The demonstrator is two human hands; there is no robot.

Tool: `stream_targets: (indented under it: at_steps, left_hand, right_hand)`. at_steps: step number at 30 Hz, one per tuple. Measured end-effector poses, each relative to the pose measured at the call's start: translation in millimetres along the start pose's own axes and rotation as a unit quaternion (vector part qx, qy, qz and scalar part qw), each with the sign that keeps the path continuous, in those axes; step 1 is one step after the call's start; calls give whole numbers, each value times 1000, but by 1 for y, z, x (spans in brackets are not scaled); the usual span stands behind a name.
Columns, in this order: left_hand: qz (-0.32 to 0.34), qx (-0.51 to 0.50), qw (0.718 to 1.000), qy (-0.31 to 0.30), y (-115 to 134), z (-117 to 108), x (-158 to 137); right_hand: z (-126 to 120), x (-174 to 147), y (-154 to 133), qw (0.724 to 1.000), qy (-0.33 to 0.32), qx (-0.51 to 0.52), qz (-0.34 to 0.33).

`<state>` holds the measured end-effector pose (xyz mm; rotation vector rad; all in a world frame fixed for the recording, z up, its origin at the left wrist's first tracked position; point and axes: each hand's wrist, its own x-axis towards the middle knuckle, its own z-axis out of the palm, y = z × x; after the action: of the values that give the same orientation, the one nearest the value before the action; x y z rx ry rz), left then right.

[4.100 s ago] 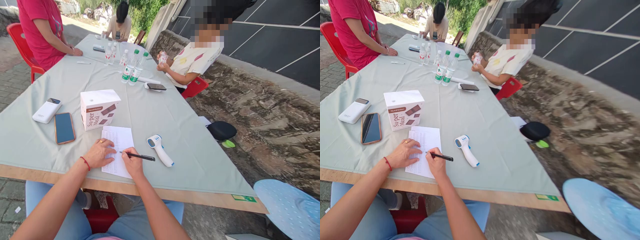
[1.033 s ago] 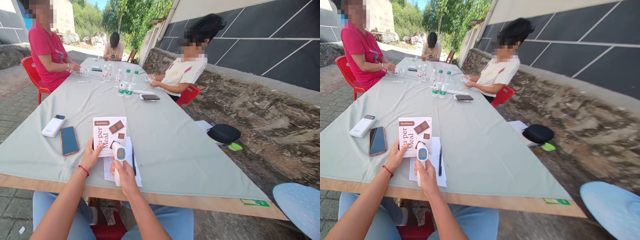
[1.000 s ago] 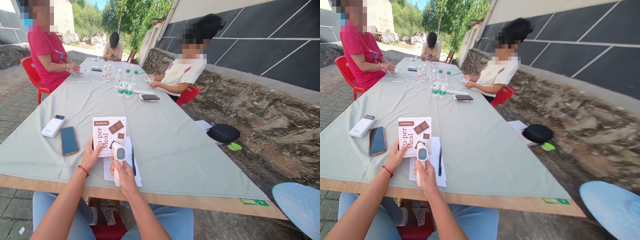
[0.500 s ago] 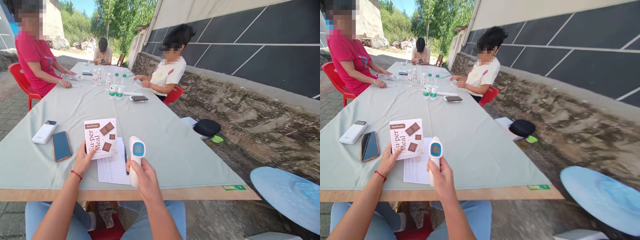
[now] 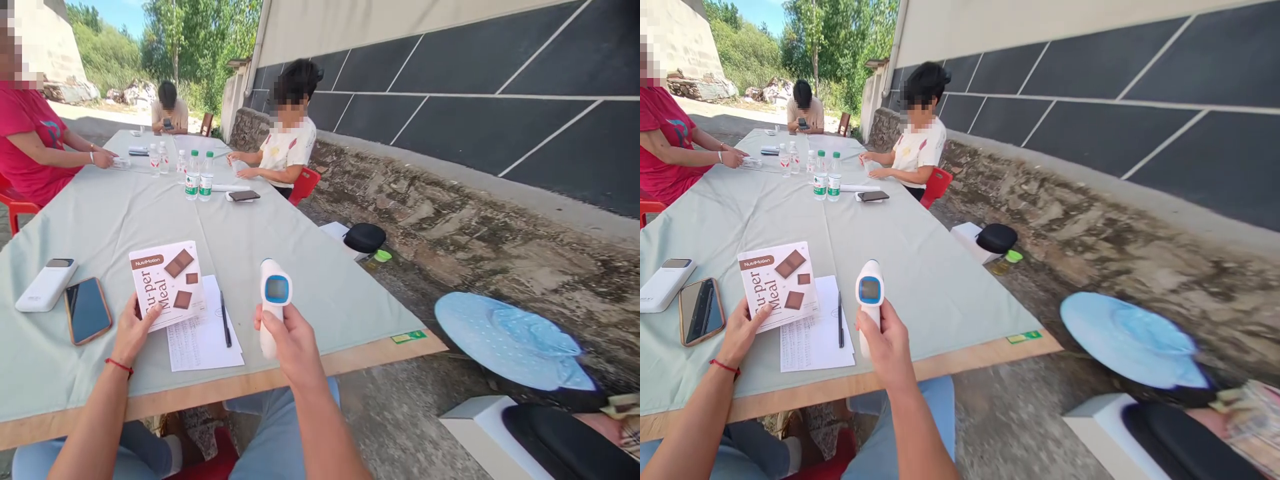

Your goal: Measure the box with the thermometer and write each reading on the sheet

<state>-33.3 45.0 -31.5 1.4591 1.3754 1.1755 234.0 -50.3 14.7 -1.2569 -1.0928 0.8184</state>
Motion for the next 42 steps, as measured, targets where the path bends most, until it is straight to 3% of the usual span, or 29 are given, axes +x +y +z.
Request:
stream_targets:
  at_steps: [3,4,7,9,12,14,16,19,23,25,27,29,31,33,37,42]
  left_hand:
    - [1,-31,999,25,-2,0,1]
    - [12,-34,999,36,-3,0,1]
    - [52,-29,994,92,-9,-2,5]
    - [72,-16,986,151,-15,-5,8]
    - [89,27,969,231,-21,-10,14]
    - [85,62,962,251,-23,-11,18]
    - [84,83,965,235,-23,-11,20]
    - [102,104,966,214,-24,-7,20]
    - [156,184,919,312,-26,0,8]
    - [207,219,897,323,-25,3,-2]
    - [270,249,897,245,-23,8,-12]
    - [306,278,907,80,-22,16,-17]
    - [313,294,898,-93,-22,24,-18]
    - [312,304,878,-200,-24,31,-18]
    - [308,321,859,-253,-26,35,-17]
    - [305,334,856,-252,-26,35,-20]
  right_hand:
    - [-7,21,34,988,4,-157,12]
    - [-10,27,47,970,5,-241,30]
    - [-20,44,79,880,-41,-469,66]
    - [-28,50,93,832,-60,-550,52]
    - [-35,54,103,796,-48,-603,30]
    - [-32,54,105,797,-12,-603,-13]
    - [-20,51,103,824,-4,-564,-58]
    - [9,47,98,871,-84,-482,-48]
    - [39,48,91,851,-136,-507,7]
    - [42,51,90,846,-135,-515,5]
    - [40,52,92,871,-122,-475,-17]
    - [35,52,96,920,-103,-373,-55]
    - [34,48,100,967,-84,-227,-81]
    - [37,42,103,990,-72,-94,-76]
    - [46,26,102,998,-48,13,-33]
    - [54,11,95,994,-100,41,1]
